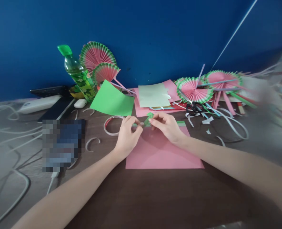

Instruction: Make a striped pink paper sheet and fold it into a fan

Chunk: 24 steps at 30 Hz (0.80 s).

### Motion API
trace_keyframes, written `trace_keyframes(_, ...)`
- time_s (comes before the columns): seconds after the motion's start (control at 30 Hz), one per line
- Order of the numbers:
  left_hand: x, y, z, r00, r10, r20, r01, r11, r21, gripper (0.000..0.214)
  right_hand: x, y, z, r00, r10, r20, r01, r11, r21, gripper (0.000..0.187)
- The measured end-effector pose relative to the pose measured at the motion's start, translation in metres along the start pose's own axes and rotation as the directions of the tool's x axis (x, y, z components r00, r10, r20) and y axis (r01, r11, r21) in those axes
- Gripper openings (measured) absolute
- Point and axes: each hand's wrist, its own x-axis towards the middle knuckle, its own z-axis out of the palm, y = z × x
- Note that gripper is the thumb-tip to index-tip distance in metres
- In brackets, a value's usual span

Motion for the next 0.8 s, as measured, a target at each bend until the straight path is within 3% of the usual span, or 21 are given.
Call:
trace_keyframes(0.2,0.015,-0.004,-0.015,0.990,-0.139,-0.008,0.139,0.985,0.103,0.012,0.019,0.008,-0.016,0.999,0.035,-0.007,-0.034,0.998,0.056,0.023)
trace_keyframes(0.33,0.037,-0.003,-0.048,0.975,-0.194,0.111,0.138,0.913,0.385,0.013,0.029,0.013,-0.024,1.000,0.029,-0.006,-0.028,0.994,0.105,0.026)
trace_keyframes(0.47,0.054,-0.004,-0.089,0.954,-0.293,0.068,0.144,0.641,0.754,0.015,0.031,0.016,-0.025,1.000,-0.011,-0.015,0.013,0.991,0.130,0.024)
trace_keyframes(0.53,0.057,-0.008,-0.104,0.950,-0.311,0.004,0.164,0.511,0.844,0.016,0.031,0.015,-0.023,1.000,-0.016,-0.025,0.020,0.989,0.145,0.023)
trace_keyframes(0.6,0.059,-0.013,-0.113,0.960,-0.276,-0.047,0.170,0.444,0.880,0.016,0.031,0.015,-0.023,1.000,-0.004,-0.021,0.007,0.990,0.143,0.022)
trace_keyframes(0.67,0.060,-0.017,-0.115,0.966,-0.259,-0.009,0.145,0.513,0.846,0.017,0.030,0.014,-0.023,1.000,0.010,-0.004,-0.010,0.994,0.107,0.021)
trace_keyframes(0.8,0.060,-0.013,-0.112,0.971,-0.187,0.147,0.056,0.780,0.624,0.019,0.026,0.006,-0.023,0.999,-0.010,0.041,0.011,1.000,-0.019,0.023)
